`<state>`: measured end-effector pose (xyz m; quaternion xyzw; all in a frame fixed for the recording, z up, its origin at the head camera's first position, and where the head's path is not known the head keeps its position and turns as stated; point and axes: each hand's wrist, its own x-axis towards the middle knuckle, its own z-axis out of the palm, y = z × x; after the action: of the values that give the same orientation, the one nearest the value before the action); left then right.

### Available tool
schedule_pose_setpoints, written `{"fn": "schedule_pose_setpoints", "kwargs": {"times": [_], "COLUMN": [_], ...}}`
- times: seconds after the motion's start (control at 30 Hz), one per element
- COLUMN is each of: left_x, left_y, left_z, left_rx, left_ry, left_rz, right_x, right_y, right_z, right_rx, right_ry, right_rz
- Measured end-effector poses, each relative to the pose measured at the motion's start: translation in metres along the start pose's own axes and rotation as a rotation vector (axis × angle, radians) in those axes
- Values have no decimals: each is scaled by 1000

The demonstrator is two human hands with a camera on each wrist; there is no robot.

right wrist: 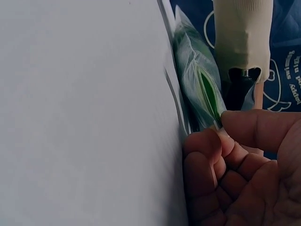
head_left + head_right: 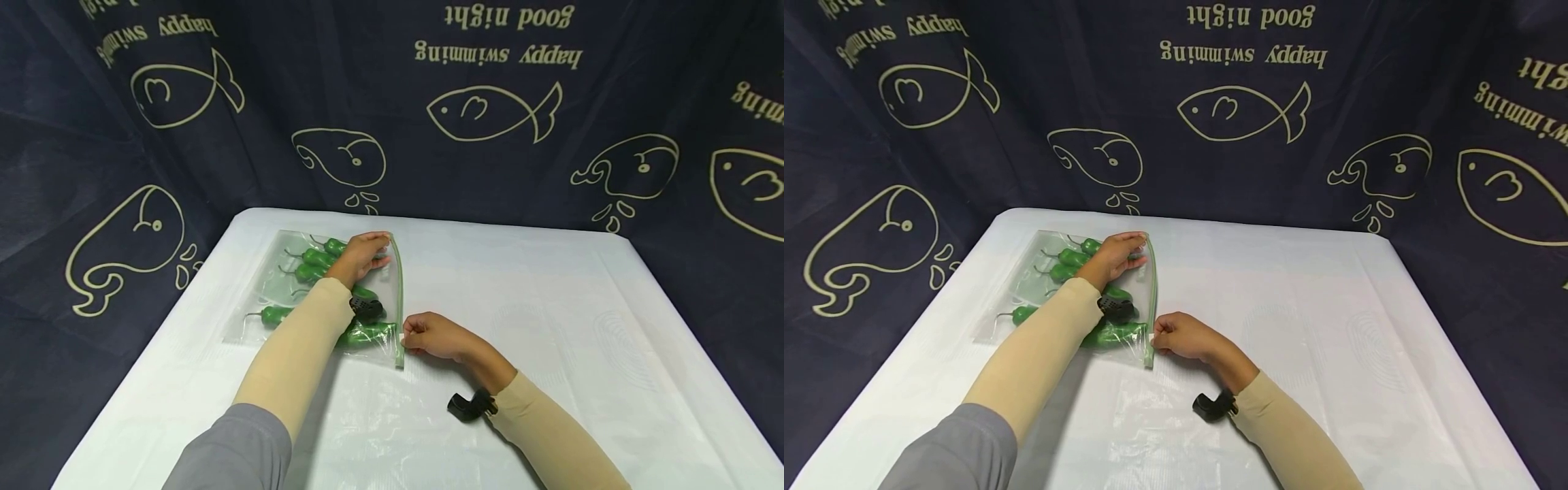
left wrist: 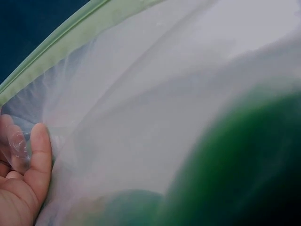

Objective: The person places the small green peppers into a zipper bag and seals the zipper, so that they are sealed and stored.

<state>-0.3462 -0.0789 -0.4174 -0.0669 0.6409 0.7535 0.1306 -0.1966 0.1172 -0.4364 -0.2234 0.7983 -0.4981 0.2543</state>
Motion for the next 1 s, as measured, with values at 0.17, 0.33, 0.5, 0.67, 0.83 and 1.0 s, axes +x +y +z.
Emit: {"fn": "schedule_pose_setpoints", "kwargs": {"times": [0.17, 0.33, 0.5, 0.67, 0.83, 1.0], "left_x": [3, 4, 2, 4, 6, 3], "left_y": [-1, -1, 0, -2, -2, -1], "left_z": [0, 0, 0, 0, -1, 0], "left_rx": [-15, -26, -26, -32, -29, -26], "left_ry": [-14, -17, -11, -12, -14, -14], "left_rz": [-13, -19, -18, -19, -20, -23], "right_x": [-1, -3, -5, -8, -10, -13], "right_y": [-1, -2, -2, -3, -4, -5], "right_z": [-1, -1, -1, 0, 2, 3], "right_rx": [-13, -24, -35, -29, -21, -34], "right_ry": [-10, -19, -38, -54, -67, -76], "right_rz": [-1, 3, 0, 0, -5, -1]}}
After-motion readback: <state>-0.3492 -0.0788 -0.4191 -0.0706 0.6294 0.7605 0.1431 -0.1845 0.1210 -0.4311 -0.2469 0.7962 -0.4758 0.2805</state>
